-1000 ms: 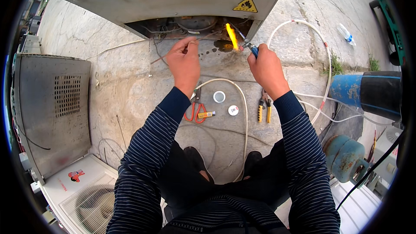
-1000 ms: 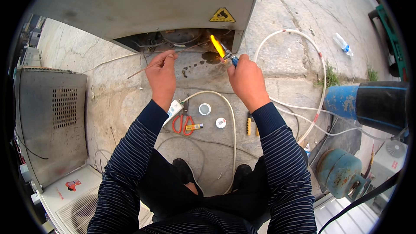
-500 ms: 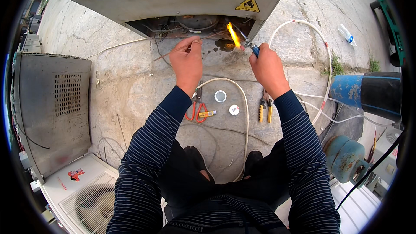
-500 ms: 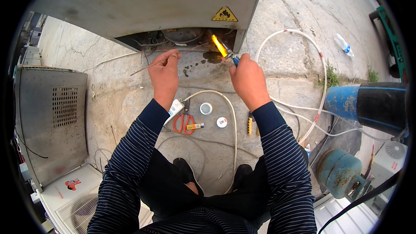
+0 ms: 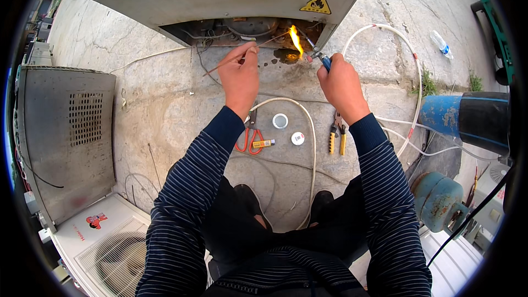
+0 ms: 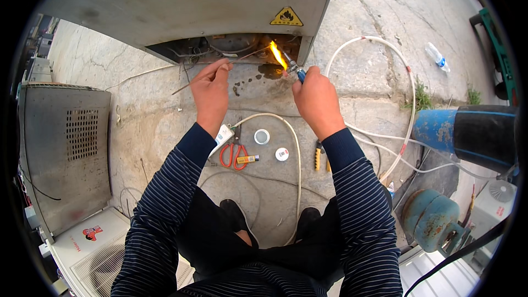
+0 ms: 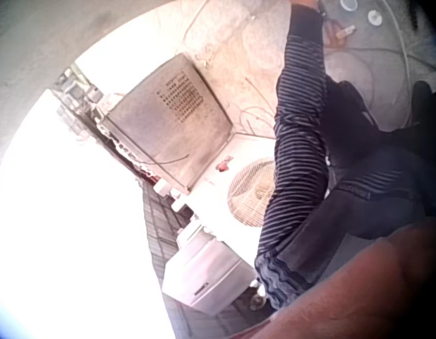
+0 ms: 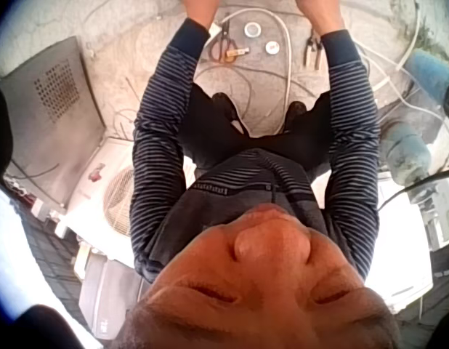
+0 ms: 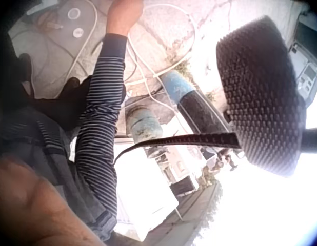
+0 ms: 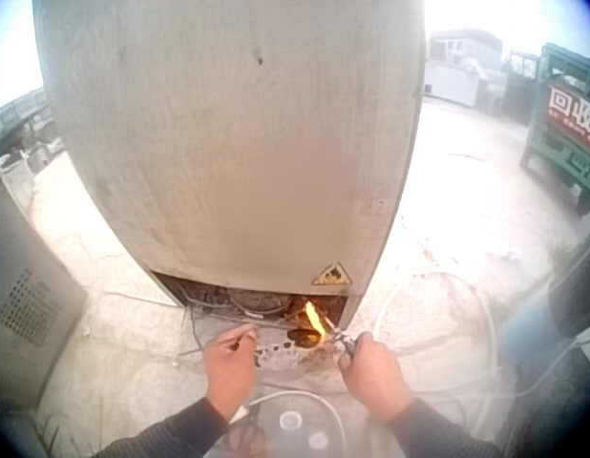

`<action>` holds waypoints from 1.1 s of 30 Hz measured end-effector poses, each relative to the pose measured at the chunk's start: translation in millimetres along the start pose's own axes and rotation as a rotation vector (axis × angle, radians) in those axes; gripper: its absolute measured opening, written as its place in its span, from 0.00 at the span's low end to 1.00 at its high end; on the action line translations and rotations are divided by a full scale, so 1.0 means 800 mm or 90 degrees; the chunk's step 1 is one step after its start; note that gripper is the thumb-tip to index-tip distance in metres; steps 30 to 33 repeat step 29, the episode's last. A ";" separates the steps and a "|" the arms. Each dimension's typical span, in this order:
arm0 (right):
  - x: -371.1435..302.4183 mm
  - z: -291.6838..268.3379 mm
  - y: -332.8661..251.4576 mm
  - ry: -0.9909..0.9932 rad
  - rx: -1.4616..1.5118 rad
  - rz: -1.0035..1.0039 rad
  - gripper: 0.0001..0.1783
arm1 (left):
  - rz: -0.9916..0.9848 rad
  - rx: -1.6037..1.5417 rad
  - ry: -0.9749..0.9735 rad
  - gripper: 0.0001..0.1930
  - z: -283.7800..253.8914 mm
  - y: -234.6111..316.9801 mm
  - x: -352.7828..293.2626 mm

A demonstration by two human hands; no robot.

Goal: The person sits on the ground and uses a blowtorch to heat a pipe connection on an outdoor air conditioning unit. They apply flux from a small container and feed solder into the heated joint to create a seal.

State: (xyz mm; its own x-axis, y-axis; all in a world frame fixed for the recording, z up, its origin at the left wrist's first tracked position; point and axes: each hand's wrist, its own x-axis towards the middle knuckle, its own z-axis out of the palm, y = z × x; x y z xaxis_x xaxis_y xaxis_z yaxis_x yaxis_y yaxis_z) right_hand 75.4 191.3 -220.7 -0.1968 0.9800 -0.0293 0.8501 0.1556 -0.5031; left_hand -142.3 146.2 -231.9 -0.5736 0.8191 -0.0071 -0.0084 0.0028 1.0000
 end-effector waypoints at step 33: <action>0.000 -0.002 0.000 -0.011 0.006 0.012 0.14 | 0.021 0.014 0.004 0.11 0.002 -0.008 0.001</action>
